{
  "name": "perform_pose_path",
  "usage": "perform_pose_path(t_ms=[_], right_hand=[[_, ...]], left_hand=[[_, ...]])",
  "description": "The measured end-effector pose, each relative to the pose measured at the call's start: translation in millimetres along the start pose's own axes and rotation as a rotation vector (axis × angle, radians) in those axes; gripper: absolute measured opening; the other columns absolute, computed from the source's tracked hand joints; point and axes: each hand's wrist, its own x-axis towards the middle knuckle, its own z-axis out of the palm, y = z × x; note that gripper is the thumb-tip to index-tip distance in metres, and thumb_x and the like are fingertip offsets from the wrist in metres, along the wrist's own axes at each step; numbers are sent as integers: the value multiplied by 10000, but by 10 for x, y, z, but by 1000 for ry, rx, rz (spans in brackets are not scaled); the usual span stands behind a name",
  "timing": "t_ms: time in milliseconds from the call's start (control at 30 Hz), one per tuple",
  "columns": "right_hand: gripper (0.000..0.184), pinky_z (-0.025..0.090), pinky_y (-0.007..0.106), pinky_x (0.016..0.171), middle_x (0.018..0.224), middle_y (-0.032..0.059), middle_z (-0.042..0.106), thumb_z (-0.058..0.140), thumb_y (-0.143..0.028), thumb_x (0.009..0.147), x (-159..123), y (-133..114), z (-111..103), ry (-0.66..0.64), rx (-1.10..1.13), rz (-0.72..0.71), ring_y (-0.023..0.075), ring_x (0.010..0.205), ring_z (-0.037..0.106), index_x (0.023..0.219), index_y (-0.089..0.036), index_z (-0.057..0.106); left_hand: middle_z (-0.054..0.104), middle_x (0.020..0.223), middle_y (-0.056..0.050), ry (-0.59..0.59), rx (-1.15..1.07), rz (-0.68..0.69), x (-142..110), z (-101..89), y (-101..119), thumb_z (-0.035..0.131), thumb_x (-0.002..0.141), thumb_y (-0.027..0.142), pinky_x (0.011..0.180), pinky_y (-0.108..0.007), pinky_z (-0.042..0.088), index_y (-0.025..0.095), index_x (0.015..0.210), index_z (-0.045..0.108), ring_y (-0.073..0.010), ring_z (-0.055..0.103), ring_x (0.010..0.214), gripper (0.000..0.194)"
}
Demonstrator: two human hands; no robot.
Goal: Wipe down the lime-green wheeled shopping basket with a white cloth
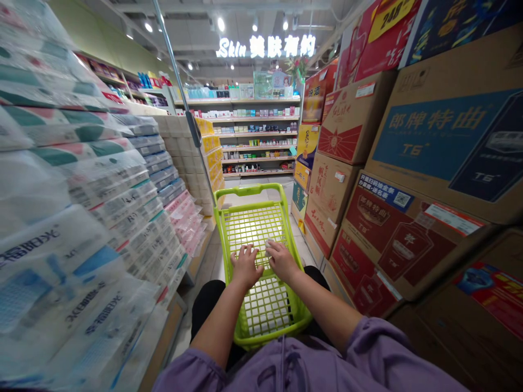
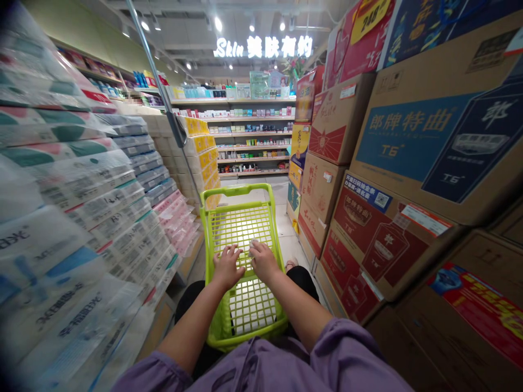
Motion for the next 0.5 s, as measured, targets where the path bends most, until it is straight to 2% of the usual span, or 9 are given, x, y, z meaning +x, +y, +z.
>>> perform_pose_path(t_ms=[67, 133, 300, 433, 500], right_hand=[[457, 374, 477, 1092, 1380, 136, 509, 474, -26, 772, 32, 11, 4, 70, -17, 55, 259, 1301, 433, 1184, -157, 623], [477, 357, 504, 1102, 1414, 163, 471, 462, -16, 773, 53, 26, 36, 86, -34, 86, 269, 1338, 396, 1213, -136, 603], [450, 369, 465, 1109, 1363, 109, 540, 481, -2, 756, 39, 54, 123, -33, 5, -91, 237, 1343, 404, 1130, -178, 657], [447, 362, 493, 1108, 1364, 138, 529, 461, 16, 758, 39, 65, 118, 38, -26, 36, 250, 1340, 410, 1114, -167, 658], [456, 360, 502, 1105, 1352, 140, 538, 459, 18, 757, 43, 57, 101, 34, -4, 30, 249, 1333, 419, 1121, -173, 655]], left_hand=[[426, 1470, -53, 8, -5, 6, 2, 6, -7, 560, 770, 323, 1093, -568, 220, 280, 1279, 522, -295, 304, 1360, 512], [423, 1474, -53, 11, -9, 9, 6, 13, -13, 555, 767, 322, 1091, -570, 221, 279, 1279, 522, -293, 305, 1359, 515], [418, 1475, -73, -4, -3, 0, 12, 27, -16, 558, 763, 317, 1082, -580, 223, 266, 1276, 529, -308, 300, 1356, 516], [419, 1474, -71, 1, -14, 10, 13, 24, -14, 563, 768, 317, 1089, -580, 211, 268, 1284, 522, -306, 303, 1354, 520], [417, 1477, -68, -8, -18, 10, 13, 18, -12, 567, 767, 323, 1093, -579, 210, 269, 1284, 520, -301, 305, 1357, 521]])
